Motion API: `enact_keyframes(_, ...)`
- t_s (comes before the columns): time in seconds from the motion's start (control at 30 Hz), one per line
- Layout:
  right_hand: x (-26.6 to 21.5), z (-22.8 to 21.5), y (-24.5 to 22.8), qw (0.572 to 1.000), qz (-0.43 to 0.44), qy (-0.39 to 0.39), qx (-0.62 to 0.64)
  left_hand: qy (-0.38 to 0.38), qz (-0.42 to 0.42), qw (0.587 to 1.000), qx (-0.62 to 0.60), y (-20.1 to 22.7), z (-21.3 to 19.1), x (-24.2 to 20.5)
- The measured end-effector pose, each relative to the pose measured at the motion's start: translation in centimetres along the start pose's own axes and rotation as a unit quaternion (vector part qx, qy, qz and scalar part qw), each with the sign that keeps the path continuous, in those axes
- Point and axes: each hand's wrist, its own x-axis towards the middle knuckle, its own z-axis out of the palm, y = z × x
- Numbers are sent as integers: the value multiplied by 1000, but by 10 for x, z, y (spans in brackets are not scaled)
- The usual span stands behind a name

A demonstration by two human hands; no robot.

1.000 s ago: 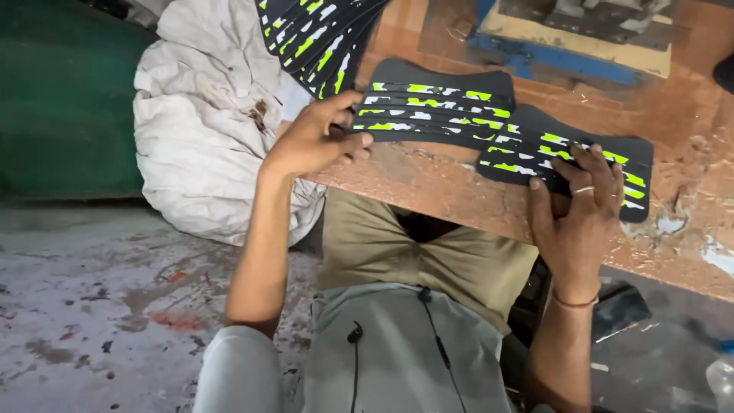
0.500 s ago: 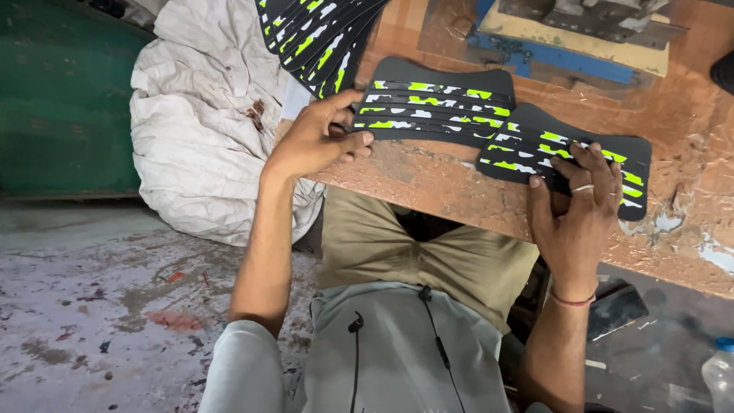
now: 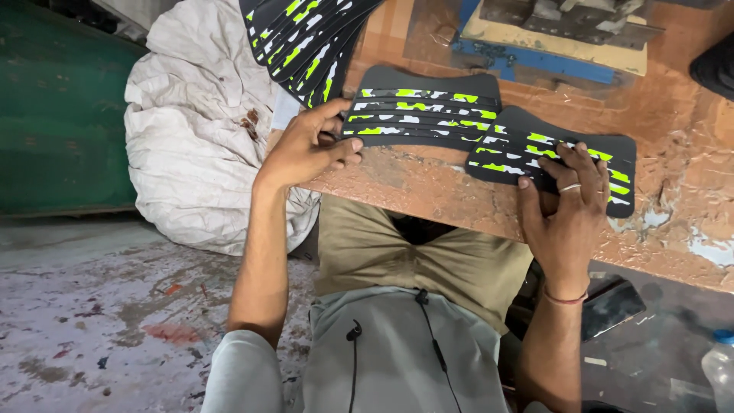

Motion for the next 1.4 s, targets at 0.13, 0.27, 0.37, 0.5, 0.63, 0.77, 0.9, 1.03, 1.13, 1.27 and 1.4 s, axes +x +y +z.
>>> enact_keyframes(0.13, 1, 1, -2, 1000, 0, 7, -1, 0, -6, 1000, 7, 1, 0, -1)
enact_keyframes(0.27, -1, 1, -2, 998, 15, 52, -10, 17, -25, 999, -10, -3, 3, -1)
enact_keyframes(0.37, -8, 6, 5, 992, 69, 105, -24, 33, -28, 999, -7, -8, 3, 0)
enact_keyframes(0.5, -5, 3, -2, 987, 78, 136, -35, 29, -21, 999, -1, -6, 3, -2)
enact_keyframes(0.63, -3, 2, -1, 987, 75, 135, -35, 25, -29, 999, 2, -1, 5, -2)
enact_keyframes(0.77, -6, 4, 3, 986, 87, 142, -20, 39, -23, 999, 5, -2, 7, -4)
enact_keyframes(0.9, -5, 2, 1, 984, 103, 146, -22, 50, -26, 998, 13, -4, 7, -4)
enact_keyframes(1.03, -4, 2, 0, 984, 101, 148, -24, 48, -31, 998, 11, -3, 7, -3)
enact_keyframes(1.13, -5, 1, 0, 984, 95, 147, -28, 51, -34, 998, 11, -5, 8, -3)
enact_keyframes(1.27, -8, 0, 1, 985, 83, 146, -26, 67, -14, 998, 12, -4, 15, -3)
enact_keyframes(1.4, -12, 4, 7, 987, 49, 147, -49, 137, 28, 990, 30, -3, 27, -1)
